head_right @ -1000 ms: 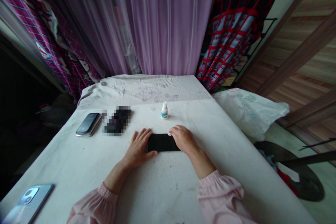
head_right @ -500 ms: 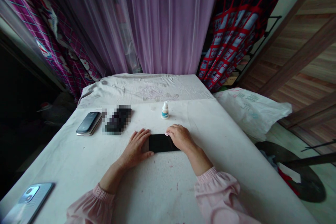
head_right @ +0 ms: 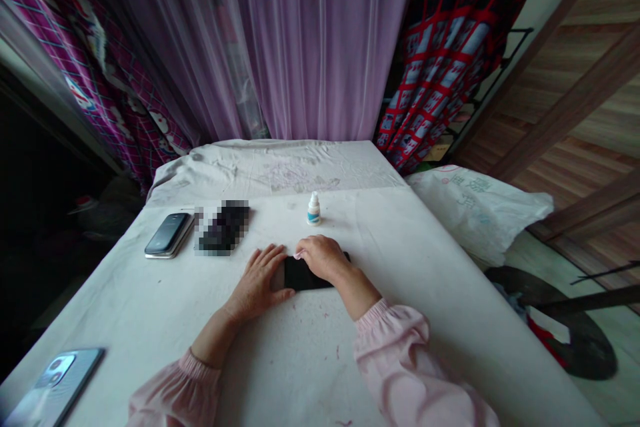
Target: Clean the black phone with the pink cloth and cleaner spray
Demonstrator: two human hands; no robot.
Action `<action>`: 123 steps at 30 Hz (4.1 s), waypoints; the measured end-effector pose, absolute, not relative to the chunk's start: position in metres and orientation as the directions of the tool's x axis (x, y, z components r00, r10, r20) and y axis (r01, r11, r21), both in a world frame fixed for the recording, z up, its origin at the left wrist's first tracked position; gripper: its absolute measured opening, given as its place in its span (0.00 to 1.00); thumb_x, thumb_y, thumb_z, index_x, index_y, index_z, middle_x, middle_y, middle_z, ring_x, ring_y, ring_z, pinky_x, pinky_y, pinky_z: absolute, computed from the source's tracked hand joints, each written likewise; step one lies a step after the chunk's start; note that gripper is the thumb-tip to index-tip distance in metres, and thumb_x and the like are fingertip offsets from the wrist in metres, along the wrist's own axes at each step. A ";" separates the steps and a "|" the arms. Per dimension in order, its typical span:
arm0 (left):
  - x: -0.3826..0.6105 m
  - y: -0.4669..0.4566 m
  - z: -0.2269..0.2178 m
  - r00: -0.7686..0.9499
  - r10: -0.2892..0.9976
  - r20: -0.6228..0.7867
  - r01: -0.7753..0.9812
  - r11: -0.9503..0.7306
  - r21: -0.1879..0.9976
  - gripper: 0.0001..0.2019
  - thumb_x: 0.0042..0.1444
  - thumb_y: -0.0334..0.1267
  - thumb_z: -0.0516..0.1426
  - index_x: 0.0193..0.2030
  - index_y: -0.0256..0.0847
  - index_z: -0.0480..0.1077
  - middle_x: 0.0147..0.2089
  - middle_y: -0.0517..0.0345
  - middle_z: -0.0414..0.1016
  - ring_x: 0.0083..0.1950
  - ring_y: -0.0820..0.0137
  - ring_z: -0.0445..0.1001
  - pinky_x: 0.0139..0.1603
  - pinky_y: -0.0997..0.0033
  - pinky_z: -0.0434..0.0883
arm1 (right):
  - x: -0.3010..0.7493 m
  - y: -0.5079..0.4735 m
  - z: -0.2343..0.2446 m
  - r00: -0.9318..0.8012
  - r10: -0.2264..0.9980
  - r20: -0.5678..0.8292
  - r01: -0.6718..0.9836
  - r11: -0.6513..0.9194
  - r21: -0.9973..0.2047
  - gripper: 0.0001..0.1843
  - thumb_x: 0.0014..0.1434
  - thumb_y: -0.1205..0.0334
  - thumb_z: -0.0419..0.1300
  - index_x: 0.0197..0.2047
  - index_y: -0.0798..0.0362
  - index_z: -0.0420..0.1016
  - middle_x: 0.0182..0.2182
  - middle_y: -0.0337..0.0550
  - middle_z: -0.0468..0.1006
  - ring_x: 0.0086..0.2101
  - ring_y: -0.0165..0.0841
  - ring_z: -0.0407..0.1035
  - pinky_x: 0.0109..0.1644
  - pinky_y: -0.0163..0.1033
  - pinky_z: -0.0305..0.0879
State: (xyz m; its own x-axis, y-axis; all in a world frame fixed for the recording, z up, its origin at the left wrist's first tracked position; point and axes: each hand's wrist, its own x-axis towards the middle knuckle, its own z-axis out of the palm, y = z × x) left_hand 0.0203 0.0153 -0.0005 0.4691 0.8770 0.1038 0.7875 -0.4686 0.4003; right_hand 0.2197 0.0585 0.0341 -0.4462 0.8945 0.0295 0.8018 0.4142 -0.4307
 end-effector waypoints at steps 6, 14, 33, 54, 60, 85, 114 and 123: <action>0.021 0.014 0.000 0.463 0.880 0.106 0.794 -0.466 0.391 0.37 0.49 0.54 0.64 0.63 0.39 0.61 0.68 0.42 0.60 0.70 0.49 0.52 0.68 0.42 0.47 | 0.261 0.059 0.041 -0.372 0.928 -0.026 0.856 0.333 -0.395 0.10 0.59 0.66 0.57 0.36 0.46 0.80 0.37 0.37 0.82 0.39 0.32 0.73 0.41 0.34 0.62; 0.021 0.016 -0.001 0.470 0.878 0.095 0.798 -0.468 0.379 0.38 0.49 0.57 0.62 0.63 0.40 0.61 0.68 0.42 0.59 0.71 0.49 0.51 0.68 0.41 0.46 | 0.219 0.056 0.035 -0.430 0.903 0.029 0.836 0.410 -0.365 0.11 0.60 0.67 0.56 0.38 0.48 0.79 0.39 0.40 0.81 0.43 0.34 0.72 0.46 0.36 0.61; 0.022 0.016 -0.004 0.468 0.874 0.132 0.794 -0.482 0.371 0.38 0.49 0.53 0.64 0.63 0.40 0.61 0.68 0.41 0.60 0.70 0.49 0.53 0.68 0.40 0.48 | 0.262 0.054 0.041 -0.336 0.940 -0.051 0.884 0.296 -0.362 0.11 0.60 0.67 0.55 0.37 0.47 0.80 0.39 0.38 0.81 0.42 0.33 0.72 0.43 0.34 0.60; 0.020 0.016 -0.006 0.484 0.864 0.135 0.788 -0.498 0.361 0.38 0.50 0.54 0.63 0.63 0.38 0.60 0.68 0.40 0.58 0.70 0.48 0.52 0.68 0.39 0.48 | 0.306 0.046 0.026 -0.257 0.966 0.026 0.875 0.244 -0.418 0.13 0.58 0.69 0.55 0.37 0.47 0.80 0.38 0.38 0.81 0.40 0.32 0.72 0.43 0.34 0.62; 0.019 0.017 -0.007 0.485 0.861 0.154 0.789 -0.506 0.348 0.37 0.50 0.54 0.63 0.63 0.39 0.61 0.68 0.41 0.59 0.70 0.48 0.53 0.67 0.39 0.49 | 0.255 0.047 0.030 -0.343 0.937 0.072 0.858 0.344 -0.381 0.12 0.60 0.68 0.55 0.37 0.47 0.80 0.38 0.39 0.80 0.43 0.34 0.70 0.46 0.36 0.61; 0.029 0.000 -0.006 0.467 0.861 0.203 0.804 -0.509 0.307 0.41 0.53 0.66 0.54 0.64 0.36 0.60 0.65 0.38 0.63 0.68 0.46 0.56 0.66 0.35 0.48 | 0.283 0.019 -0.004 0.161 0.951 0.263 0.703 0.077 -0.707 0.15 0.58 0.51 0.55 0.33 0.51 0.77 0.41 0.49 0.76 0.41 0.38 0.72 0.44 0.41 0.68; 0.027 0.000 -0.006 0.491 0.846 0.207 0.792 -0.533 0.299 0.36 0.54 0.60 0.57 0.64 0.39 0.60 0.67 0.40 0.61 0.69 0.48 0.55 0.67 0.37 0.47 | 0.232 -0.010 0.010 -0.201 0.910 0.363 0.906 0.314 -0.284 0.14 0.67 0.62 0.52 0.46 0.45 0.80 0.34 0.44 0.76 0.37 0.35 0.68 0.41 0.37 0.59; 0.024 0.002 -0.007 0.511 0.835 0.206 0.776 -0.551 0.307 0.35 0.56 0.59 0.56 0.65 0.40 0.58 0.67 0.40 0.60 0.69 0.49 0.55 0.67 0.38 0.47 | 0.266 0.012 0.005 0.051 0.923 0.382 0.958 0.063 -0.279 0.16 0.67 0.60 0.50 0.40 0.47 0.81 0.36 0.46 0.77 0.35 0.35 0.67 0.39 0.38 0.58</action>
State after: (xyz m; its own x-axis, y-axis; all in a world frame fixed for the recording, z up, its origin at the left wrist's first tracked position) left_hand 0.0237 0.0019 -0.0066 0.5109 0.8346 0.2058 0.7760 -0.5508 0.3074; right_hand 0.2663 0.0121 0.0052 0.0511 0.9228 0.3820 0.9581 0.0626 -0.2794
